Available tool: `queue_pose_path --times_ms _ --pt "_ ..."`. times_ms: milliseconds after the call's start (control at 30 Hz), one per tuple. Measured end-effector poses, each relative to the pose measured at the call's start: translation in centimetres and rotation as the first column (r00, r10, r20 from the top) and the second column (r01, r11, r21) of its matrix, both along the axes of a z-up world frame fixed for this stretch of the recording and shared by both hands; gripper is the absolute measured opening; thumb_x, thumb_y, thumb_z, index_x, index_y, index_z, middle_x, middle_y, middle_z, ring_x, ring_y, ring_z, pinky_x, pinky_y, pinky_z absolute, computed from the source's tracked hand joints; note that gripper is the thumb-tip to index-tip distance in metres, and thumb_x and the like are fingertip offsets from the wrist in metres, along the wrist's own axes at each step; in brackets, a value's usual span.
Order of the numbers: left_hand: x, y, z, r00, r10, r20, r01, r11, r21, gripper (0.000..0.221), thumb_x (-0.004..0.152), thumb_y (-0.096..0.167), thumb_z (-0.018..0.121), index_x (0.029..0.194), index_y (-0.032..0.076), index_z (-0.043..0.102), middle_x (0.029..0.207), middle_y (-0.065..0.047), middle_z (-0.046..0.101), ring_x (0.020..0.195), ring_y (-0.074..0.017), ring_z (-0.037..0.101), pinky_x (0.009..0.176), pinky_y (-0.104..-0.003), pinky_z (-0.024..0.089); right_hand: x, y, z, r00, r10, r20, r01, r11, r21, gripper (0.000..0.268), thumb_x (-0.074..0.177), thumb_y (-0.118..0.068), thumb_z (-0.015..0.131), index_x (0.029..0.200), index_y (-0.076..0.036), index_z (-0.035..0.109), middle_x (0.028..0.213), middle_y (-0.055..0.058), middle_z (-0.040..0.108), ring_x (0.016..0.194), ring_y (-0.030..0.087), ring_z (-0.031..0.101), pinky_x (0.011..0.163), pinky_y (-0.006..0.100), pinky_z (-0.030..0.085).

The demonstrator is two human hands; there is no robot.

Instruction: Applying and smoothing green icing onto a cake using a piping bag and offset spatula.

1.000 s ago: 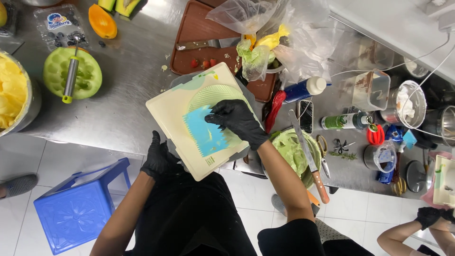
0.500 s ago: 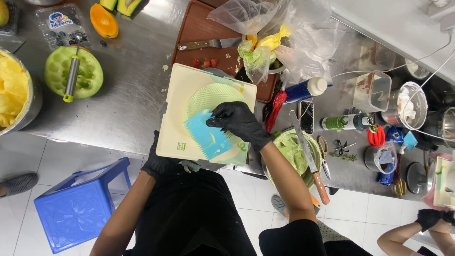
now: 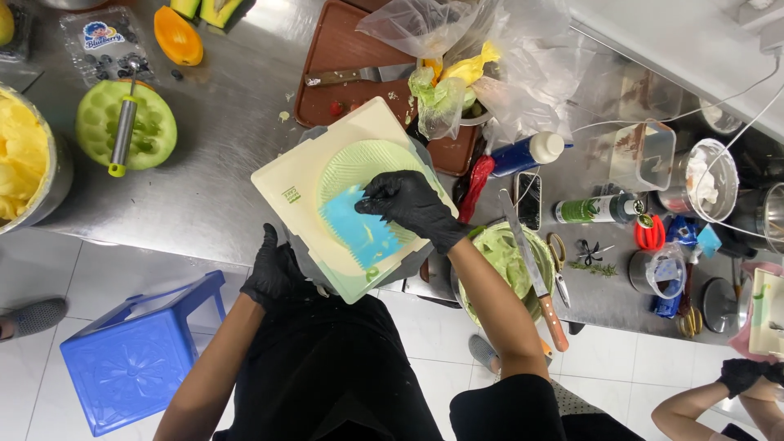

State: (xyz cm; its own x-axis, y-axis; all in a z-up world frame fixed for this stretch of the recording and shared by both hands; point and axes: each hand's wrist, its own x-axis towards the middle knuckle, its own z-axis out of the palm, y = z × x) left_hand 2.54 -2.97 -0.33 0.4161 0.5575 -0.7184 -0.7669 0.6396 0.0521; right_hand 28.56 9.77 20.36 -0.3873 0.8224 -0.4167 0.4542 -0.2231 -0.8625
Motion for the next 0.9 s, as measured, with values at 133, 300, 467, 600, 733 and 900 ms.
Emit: queue_pose_path --times_ms 133,300,467,600,733,900 --pt "-1.9 0.3 0.7 0.988 0.151 0.021 -0.152 0.978 0.144 0.108 0.09 0.083 0.039 0.152 -0.005 0.039 0.146 -0.02 0.054 0.136 -0.032 0.051 0.116 -0.049 0.04 3.1 2.5 -0.1 0.99 -0.12 0.074 0.112 0.988 0.108 0.027 0.081 -0.018 0.089 0.096 0.0 0.075 0.077 0.008 0.072 0.062 0.01 0.066 0.055 0.025 0.056" --pt "-2.3 -0.4 -0.8 0.97 0.195 0.142 -0.22 0.958 0.187 0.104 0.094 0.079 0.04 0.157 -0.003 0.035 0.156 -0.019 0.048 0.146 -0.0299 0.045 0.119 -0.046 0.04 3.9 1.9 2.7 0.955 -0.281 -0.091 0.29 0.95 0.115 0.029 0.08 -0.017 0.089 0.096 0.002 0.075 0.083 0.008 0.076 0.067 0.01 0.069 0.058 0.026 0.057" --pt "-0.3 0.0 1.2 1.0 0.009 -0.01 -0.01 0.994 -0.108 0.11 0.088 0.082 0.038 0.155 -0.006 0.031 0.153 -0.027 0.047 0.139 -0.0391 0.049 0.114 -0.054 0.041 -1.6 -0.2 1.9 0.991 0.054 0.122 -0.064 0.995 0.077 0.028 0.08 -0.02 0.09 0.095 0.0 0.077 0.079 0.008 0.075 0.067 0.009 0.067 0.06 0.025 0.059" --pt "-2.2 0.1 1.0 0.988 0.111 0.104 -0.118 0.991 0.061 0.111 0.09 0.083 0.039 0.156 -0.006 0.03 0.154 -0.025 0.046 0.141 -0.0385 0.048 0.115 -0.053 0.04 2.9 2.9 0.1 0.999 -0.022 0.041 0.015 0.987 0.158 0.027 0.082 -0.02 0.088 0.097 -0.001 0.076 0.081 0.006 0.077 0.071 0.007 0.07 0.063 0.023 0.058" --pt "-2.9 0.0 0.3 0.991 0.117 0.062 -0.128 0.965 0.228 0.106 0.088 0.08 0.04 0.158 0.0 0.031 0.156 -0.02 0.043 0.142 -0.0347 0.045 0.117 -0.054 0.04 4.5 3.3 2.5 0.967 -0.245 0.07 0.235 0.964 0.128 0.025 0.081 -0.019 0.086 0.095 -0.002 0.074 0.079 0.004 0.074 0.064 0.009 0.067 0.057 0.024 0.056" --pt "-0.6 -0.5 -0.4 0.998 0.03 0.056 -0.034 0.996 0.079 0.109 0.086 0.082 0.039 0.153 -0.004 0.034 0.152 -0.021 0.049 0.138 -0.0363 0.05 0.114 -0.055 0.039 -0.3 0.3 2.1 0.993 -0.042 -0.113 0.049 0.997 0.062 0.025 0.081 -0.019 0.086 0.094 -0.002 0.074 0.08 0.003 0.075 0.068 0.007 0.067 0.059 0.022 0.057"
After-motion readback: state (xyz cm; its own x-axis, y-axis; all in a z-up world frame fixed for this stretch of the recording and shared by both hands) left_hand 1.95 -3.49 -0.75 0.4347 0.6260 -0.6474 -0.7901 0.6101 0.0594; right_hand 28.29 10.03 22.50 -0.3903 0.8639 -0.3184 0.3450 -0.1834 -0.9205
